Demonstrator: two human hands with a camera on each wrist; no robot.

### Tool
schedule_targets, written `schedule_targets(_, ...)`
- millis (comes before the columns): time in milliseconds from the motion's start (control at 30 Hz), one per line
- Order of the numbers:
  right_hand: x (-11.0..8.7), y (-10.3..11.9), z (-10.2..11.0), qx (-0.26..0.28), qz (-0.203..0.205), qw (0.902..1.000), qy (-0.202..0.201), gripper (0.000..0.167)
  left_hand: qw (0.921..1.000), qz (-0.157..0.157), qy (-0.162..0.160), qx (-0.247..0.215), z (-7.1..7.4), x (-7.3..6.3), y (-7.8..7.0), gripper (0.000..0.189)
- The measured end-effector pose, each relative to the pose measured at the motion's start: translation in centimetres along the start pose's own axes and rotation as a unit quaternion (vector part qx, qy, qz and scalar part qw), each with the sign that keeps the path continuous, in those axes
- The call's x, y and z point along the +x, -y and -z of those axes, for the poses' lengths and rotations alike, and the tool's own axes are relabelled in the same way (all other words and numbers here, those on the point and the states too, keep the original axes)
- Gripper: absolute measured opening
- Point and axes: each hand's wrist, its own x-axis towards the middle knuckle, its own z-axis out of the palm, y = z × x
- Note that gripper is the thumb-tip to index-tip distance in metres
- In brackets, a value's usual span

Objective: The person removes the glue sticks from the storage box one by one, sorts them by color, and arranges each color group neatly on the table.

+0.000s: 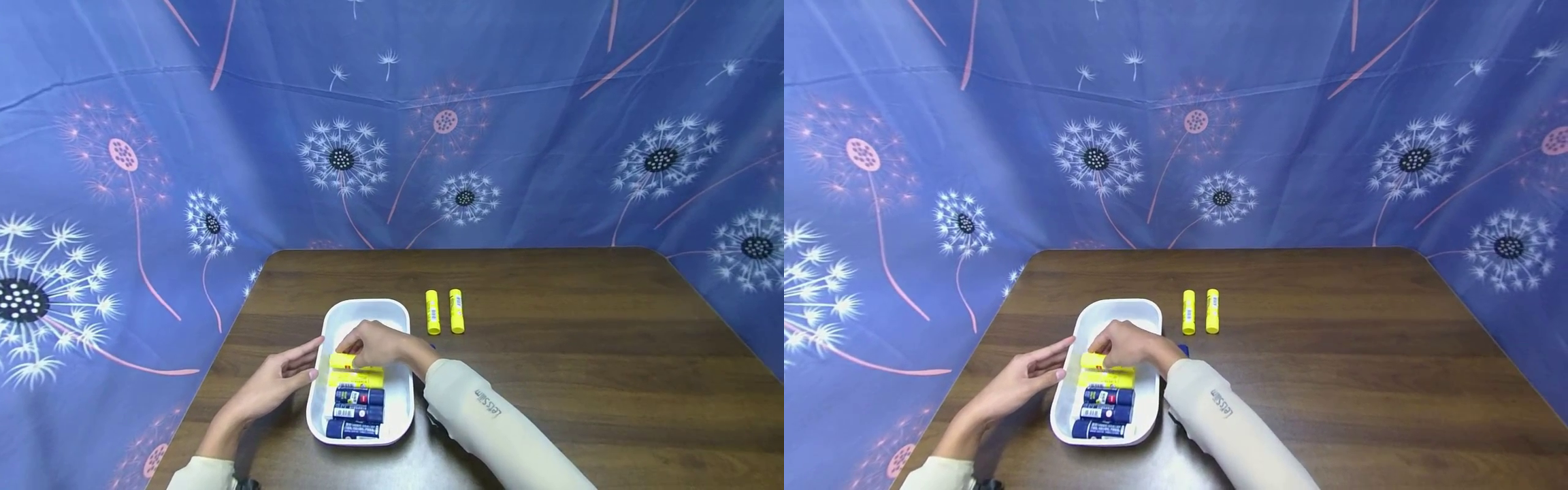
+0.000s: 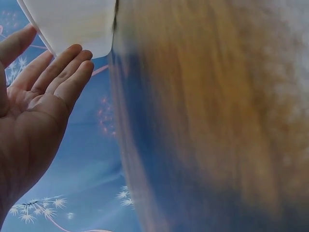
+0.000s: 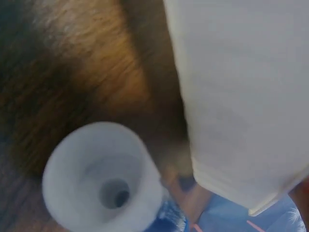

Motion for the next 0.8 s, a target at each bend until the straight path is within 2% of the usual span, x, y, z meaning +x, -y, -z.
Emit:
schedule_targets(67, -0.2, 0.4, 0.5, 0.015, 0.008, 0.9994, -0.03, 0.038, 1.0, 0.005, -0.001, 0.002, 0.1, 0.0, 0.1, 0.061)
schedule_targets(133, -0.6, 0.7, 1.2, 0.054, 0.017, 0.9959, -0.071, 0.039, 0.9999, 0.012, -0.004, 0.0, 0.1, 0.1, 0.1, 0.061)
schedule_targets(233, -1.6, 0.9, 2.9, 0.139, 0.012, 0.9803, -0.139, 0.042, 0.9999, 0.016, -0.002, -0.002, 0.1, 0.2, 0.2, 0.061)
schedule_targets(333, -2.8, 0.5, 5.2, 0.224, -0.008, 0.9527, -0.205, 0.046, 0.9999, 0.014, -0.003, -0.004, 0.1, 0.3, 0.3, 0.062)
schedule_targets(433, -4.2, -0.7, 7.7, 0.287, -0.035, 0.9184, -0.27, 0.048, 1.0, 0.005, -0.003, -0.002, 0.1, 0.3, 0.4, 0.061)
schedule_targets(600, -6.6, -4.1, 10.7, 0.338, -0.09, 0.8641, -0.362, 0.048, 0.9999, 0.013, -0.007, -0.002, 0.1, 0.2, 0.3, 0.06)
schedule_targets(667, -7.5, -5.8, 11.3, 0.341, -0.11, 0.8498, -0.387, 0.048, 0.9998, 0.018, -0.008, -0.001, 0.2, 0.2, 0.3, 0.06)
schedule_targets(800, -9.2, -8.8, 11.6, 0.347, -0.152, 0.83, -0.409, 0.05, 0.9999, 0.011, -0.004, 0.0, 0.3, 0.2, 0.2, 0.06)
